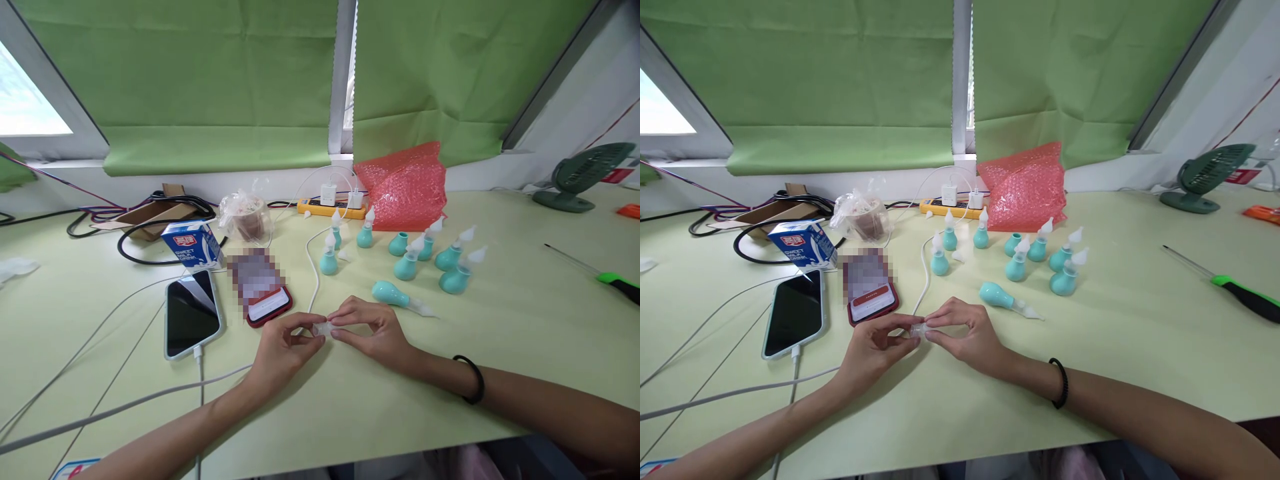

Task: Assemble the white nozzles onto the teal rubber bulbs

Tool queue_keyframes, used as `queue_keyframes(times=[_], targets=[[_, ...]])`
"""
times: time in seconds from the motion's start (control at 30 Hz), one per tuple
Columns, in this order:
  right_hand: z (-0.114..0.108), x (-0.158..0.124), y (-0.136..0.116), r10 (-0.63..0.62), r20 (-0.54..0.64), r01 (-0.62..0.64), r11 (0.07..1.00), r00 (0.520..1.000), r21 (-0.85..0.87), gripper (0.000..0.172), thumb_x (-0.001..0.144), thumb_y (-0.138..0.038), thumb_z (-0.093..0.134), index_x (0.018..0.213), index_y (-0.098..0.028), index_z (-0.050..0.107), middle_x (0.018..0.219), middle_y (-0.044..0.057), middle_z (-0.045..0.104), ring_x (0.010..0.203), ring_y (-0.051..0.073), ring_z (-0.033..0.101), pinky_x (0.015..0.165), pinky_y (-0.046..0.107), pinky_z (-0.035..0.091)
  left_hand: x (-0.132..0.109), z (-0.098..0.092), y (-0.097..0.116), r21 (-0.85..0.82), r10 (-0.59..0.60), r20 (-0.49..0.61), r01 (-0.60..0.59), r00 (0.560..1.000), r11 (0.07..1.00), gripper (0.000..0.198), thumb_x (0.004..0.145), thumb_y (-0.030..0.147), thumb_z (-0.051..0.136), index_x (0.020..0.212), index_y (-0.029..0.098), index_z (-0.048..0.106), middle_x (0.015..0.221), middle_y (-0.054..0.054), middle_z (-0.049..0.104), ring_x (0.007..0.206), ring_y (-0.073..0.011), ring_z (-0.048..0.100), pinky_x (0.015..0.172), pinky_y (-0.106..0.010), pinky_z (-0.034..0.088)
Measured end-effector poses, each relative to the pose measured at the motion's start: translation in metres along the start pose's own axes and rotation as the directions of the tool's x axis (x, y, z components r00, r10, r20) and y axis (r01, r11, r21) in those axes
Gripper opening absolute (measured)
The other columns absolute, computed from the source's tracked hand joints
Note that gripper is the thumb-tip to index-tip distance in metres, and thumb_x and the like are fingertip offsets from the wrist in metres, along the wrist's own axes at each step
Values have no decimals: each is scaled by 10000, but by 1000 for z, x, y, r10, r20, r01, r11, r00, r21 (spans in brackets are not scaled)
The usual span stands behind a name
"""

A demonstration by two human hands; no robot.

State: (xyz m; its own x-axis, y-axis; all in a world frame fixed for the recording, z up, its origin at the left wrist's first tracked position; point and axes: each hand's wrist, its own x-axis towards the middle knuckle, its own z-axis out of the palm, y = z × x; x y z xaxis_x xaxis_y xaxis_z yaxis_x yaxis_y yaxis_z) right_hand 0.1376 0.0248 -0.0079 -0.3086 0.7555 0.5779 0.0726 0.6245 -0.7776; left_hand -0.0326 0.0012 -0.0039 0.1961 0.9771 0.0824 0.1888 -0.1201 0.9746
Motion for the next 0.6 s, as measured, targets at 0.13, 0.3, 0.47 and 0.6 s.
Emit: queue_keyframes(times=[0.13, 0.3, 0.47, 0.6], targets=[[0, 1, -3, -37, 2, 37, 999, 999, -29, 136, 687, -145, 612, 775, -225, 676, 755, 45, 670, 670, 154, 591, 610, 319, 498, 0, 1, 0, -9, 0, -3, 0, 1000, 1000, 200, 660, 180, 617, 854, 136, 640, 823, -64, 661, 724, -167, 609, 652, -266, 519], [0, 1, -2, -36, 12, 37, 999, 999, -7, 149, 685, -124, 610, 773, -225, 676, 756, 45, 667, 677, 150, 586, 615, 316, 495, 1, 0, 1, 7, 24, 7, -24, 1000, 1000, 205, 662, 162, 611, 864, 142, 638, 826, -57, 658, 733, -165, 609, 652, -262, 522], [-1, 1, -2, 36, 43, -38, 999, 998, 38, 113, 682, -152, 624, 744, -230, 677, 769, 39, 660, 695, 144, 587, 657, 319, 494, -1, 0, 1, 9, 32, 8, -32, 999, 999, 191, 663, 157, 611, 851, 143, 640, 835, -60, 659, 743, -173, 614, 675, -284, 529], [-2, 0, -4, 123, 64, -130, 986, 990, 106, 158, 655, -192, 651, 808, -229, 672, 823, 39, 627, 720, 135, 578, 645, 284, 499, -2, 1, 4, -41, 91, -13, -92, 996, 995, 146, 663, 153, 609, 809, 143, 621, 861, -65, 642, 808, -182, 604, 675, -282, 536]])
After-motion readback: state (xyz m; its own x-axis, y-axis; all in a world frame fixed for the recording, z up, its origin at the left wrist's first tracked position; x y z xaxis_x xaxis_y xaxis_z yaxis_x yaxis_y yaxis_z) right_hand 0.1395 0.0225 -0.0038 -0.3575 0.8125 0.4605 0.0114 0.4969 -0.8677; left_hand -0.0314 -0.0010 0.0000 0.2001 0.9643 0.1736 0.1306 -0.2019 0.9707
